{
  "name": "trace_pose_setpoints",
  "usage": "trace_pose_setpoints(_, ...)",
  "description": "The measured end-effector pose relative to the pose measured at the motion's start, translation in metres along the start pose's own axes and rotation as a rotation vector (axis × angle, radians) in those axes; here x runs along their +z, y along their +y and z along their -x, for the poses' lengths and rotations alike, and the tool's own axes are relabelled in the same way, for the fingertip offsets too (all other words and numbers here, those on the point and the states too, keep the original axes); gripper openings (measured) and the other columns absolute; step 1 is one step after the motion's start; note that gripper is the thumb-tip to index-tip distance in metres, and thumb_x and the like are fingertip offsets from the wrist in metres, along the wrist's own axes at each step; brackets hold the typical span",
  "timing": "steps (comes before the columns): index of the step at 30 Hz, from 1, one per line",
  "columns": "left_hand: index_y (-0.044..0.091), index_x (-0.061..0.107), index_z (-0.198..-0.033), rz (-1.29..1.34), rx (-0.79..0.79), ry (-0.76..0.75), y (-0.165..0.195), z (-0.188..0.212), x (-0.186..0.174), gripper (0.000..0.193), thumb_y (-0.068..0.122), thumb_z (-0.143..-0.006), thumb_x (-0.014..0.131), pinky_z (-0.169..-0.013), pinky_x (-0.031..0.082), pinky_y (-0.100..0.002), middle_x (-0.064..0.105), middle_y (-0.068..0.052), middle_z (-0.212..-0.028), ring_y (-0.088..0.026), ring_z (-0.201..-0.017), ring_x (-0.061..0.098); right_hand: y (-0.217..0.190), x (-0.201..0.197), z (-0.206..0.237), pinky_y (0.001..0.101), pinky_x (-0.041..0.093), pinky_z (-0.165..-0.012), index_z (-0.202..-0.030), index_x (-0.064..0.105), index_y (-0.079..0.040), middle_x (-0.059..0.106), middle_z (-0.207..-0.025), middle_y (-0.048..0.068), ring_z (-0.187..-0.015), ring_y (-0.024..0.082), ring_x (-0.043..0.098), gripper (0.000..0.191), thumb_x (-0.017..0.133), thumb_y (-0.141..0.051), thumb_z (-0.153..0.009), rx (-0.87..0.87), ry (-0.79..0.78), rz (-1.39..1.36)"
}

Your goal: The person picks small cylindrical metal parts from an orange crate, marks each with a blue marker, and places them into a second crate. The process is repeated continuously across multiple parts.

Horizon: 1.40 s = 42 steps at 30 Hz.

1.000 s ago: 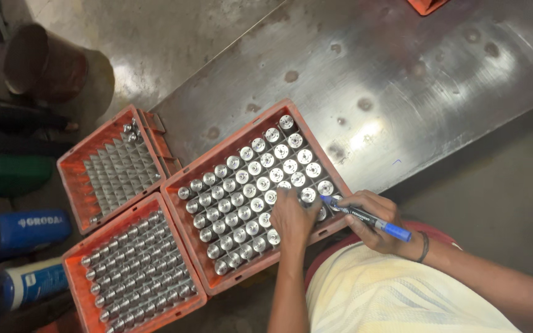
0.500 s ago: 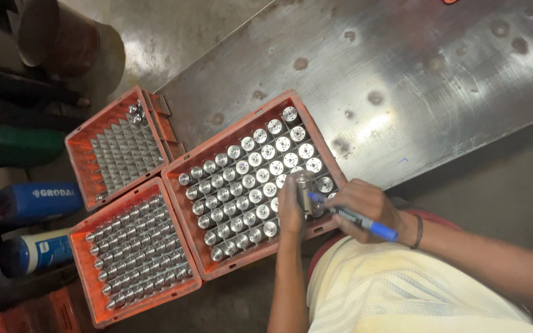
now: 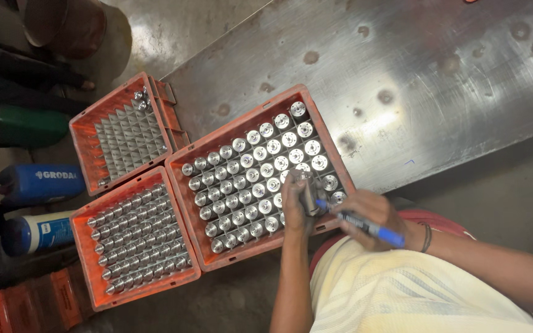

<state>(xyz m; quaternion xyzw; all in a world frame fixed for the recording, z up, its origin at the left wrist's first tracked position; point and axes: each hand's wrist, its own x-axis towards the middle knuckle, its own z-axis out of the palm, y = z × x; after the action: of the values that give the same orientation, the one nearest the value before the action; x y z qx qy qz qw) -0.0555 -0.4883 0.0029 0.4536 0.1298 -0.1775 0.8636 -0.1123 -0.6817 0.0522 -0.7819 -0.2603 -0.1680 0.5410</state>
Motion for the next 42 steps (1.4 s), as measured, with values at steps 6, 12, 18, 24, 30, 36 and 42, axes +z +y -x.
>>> trace_pose_setpoints(6, 0.003, 0.066, -0.107, -1.532, 0.352, 0.122, 0.034, 0.024, 0.02, 0.03, 0.029, -0.094, 0.073, -0.07, 0.051, -0.045, 0.069, -0.017, -0.096, -0.033, -0.082, 0.067, 0.004, -0.014, -0.002, 0.0351, 0.054, -0.066, -0.103, 0.066, 0.0, 0.069, -0.085, 0.012, -0.074, 0.024, 0.068, 0.017, 0.066, -0.012, -0.09, 0.092, 0.121, 0.01)
trace_pose_setpoints(12, 0.008, 0.075, -0.104, -1.56, 0.385, 0.143, 0.035, 0.029, 0.048, 0.028, 0.026, -0.083, 0.076, -0.071, 0.053, -0.046, 0.065, -0.013, -0.099, -0.033, -0.083, 0.068, 0.003, -0.02, 0.001, 0.0326, 0.054, -0.066, -0.106, 0.066, 0.001, 0.07, -0.088, 0.012, -0.075, 0.022, 0.069, 0.018, 0.062, -0.013, -0.094, 0.145, 0.173, 0.016)
trace_pose_setpoints(18, 0.005, 0.076, -0.082, -1.745, 0.036, 0.093, 0.029, -0.002, 0.051, 0.037, 0.037, -0.068, 0.088, -0.071, 0.053, -0.043, 0.07, -0.012, -0.091, -0.027, -0.079, 0.067, 0.002, -0.021, 0.003, 0.0326, 0.054, -0.067, -0.106, 0.065, 0.001, 0.071, -0.085, 0.011, -0.076, 0.021, 0.069, 0.018, 0.063, -0.014, -0.097, 0.124, 0.153, -0.009)
trace_pose_setpoints(24, 0.002, 0.069, -0.108, -0.601, 0.433, -0.092, 0.045, -0.008, 0.001, 0.033, 0.027, -0.087, 0.077, -0.081, 0.055, -0.031, 0.069, -0.008, -0.104, -0.015, -0.093, 0.068, -0.01, -0.022, -0.001, 0.0356, 0.055, -0.07, -0.101, 0.066, -0.003, 0.072, -0.088, 0.012, -0.078, 0.025, 0.069, 0.015, 0.067, -0.012, -0.089, 0.009, 0.104, 0.054)
trace_pose_setpoints(30, 0.0, 0.07, -0.118, -0.444, 0.018, 0.041, -0.006, -0.009, 0.003, 0.052, 0.04, -0.111, 0.038, -0.071, 0.05, -0.029, 0.068, -0.009, -0.095, -0.015, -0.079, 0.061, -0.005, -0.014, -0.016, 0.038, 0.052, -0.068, -0.101, 0.066, 0.0, 0.068, -0.086, 0.012, -0.073, 0.027, 0.066, 0.019, 0.069, -0.006, -0.083, -0.024, 0.105, 0.026)
trace_pose_setpoints(36, -0.001, 0.062, -0.124, -0.19, 0.031, 0.167, -0.011, -0.006, 0.007, 0.052, 0.044, -0.106, 0.044, -0.069, 0.053, -0.03, 0.069, -0.005, -0.098, -0.012, -0.08, 0.064, -0.003, -0.006, -0.003, 0.0375, 0.051, -0.065, -0.099, 0.066, -0.003, 0.07, -0.088, 0.011, -0.073, 0.026, 0.065, 0.018, 0.069, -0.006, -0.082, -0.012, 0.09, 0.004)
trace_pose_setpoints(42, 0.01, 0.049, -0.119, -0.201, 0.039, 0.059, -0.007, -0.005, 0.011, 0.033, 0.025, -0.093, 0.062, -0.053, 0.051, -0.031, 0.062, -0.009, -0.087, -0.017, -0.066, 0.062, -0.003, -0.005, 0.005, 0.0377, 0.052, -0.067, -0.1, 0.066, -0.003, 0.067, -0.086, 0.012, -0.074, 0.027, 0.065, 0.018, 0.07, -0.009, -0.083, 0.025, 0.073, 0.002)
